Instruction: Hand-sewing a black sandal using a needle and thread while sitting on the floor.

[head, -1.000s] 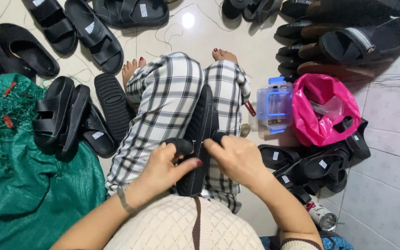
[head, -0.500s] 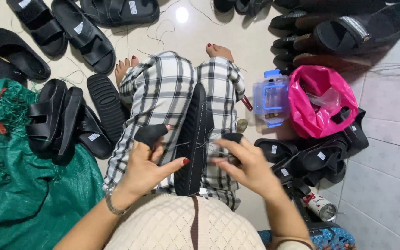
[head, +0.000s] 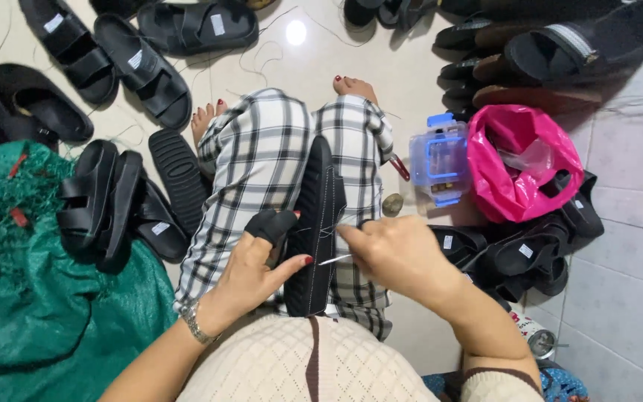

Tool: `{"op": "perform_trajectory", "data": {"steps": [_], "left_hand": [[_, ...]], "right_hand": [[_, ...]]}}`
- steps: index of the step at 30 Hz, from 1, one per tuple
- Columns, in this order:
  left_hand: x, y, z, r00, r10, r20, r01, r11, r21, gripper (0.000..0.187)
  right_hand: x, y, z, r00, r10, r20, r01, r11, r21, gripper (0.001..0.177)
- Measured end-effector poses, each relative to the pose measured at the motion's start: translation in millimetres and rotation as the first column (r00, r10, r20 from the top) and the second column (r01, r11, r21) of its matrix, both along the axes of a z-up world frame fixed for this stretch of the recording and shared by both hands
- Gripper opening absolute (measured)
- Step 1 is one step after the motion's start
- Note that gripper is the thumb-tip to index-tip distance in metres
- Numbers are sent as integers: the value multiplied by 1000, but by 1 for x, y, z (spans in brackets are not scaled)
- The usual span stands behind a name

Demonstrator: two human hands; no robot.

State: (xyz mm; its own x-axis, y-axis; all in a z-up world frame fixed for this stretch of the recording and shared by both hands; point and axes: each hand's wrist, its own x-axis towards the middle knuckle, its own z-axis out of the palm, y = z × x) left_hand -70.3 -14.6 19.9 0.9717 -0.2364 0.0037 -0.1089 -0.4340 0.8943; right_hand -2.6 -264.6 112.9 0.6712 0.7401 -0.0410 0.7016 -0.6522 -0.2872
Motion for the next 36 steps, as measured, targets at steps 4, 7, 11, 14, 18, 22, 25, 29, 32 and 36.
{"op": "perform_trajectory", "data": {"steps": [4, 7, 11, 14, 18, 22, 25, 29, 32, 36], "left_hand": [[8, -3, 19, 998, 57, -40, -56, 998, 4, 47], [7, -3, 15, 997, 65, -30, -66, 997, -35, 39], [-8, 7, -19, 961, 193, 199, -206, 977, 47, 8], [-8, 76, -47, 919, 133, 372, -279, 884, 374, 22], [-1, 151, -22, 962, 169, 213, -259, 329, 908, 34], [31, 61, 45, 940, 170, 297, -313, 776, 548, 32], [28, 22, 43, 981, -173, 88, 166, 983, 78, 40], [18, 37, 36, 963, -147, -225, 205, 943, 262, 55], [9, 34, 43, 773, -320, -548, 181, 939, -292, 33], [20, 12, 17, 896, -342, -284, 59, 724, -687, 42]], "right_hand": [[-9, 6, -29, 981, 26, 194, -21, 999, -24, 23], [-20, 6, -60, 974, -7, 227, 0, 1000, 30, 17], [-39, -13, -80, 824, -427, 373, 284, 881, 379, 23], [-28, -54, -47, 531, -747, 399, 519, 659, 544, 14], [-19, -120, -27, 296, -835, 463, 706, 518, 483, 28], [-33, -53, -45, 517, -854, 64, 701, 465, 540, 29], [-34, -1, -54, 780, -487, -394, 620, 514, 592, 46], [-38, -8, -41, 793, -331, -511, 582, 660, 475, 14], [-37, -8, -39, 686, -62, -725, 627, 556, 546, 1], [-52, -4, -108, 368, 675, -640, 886, -45, 462, 25]]}}
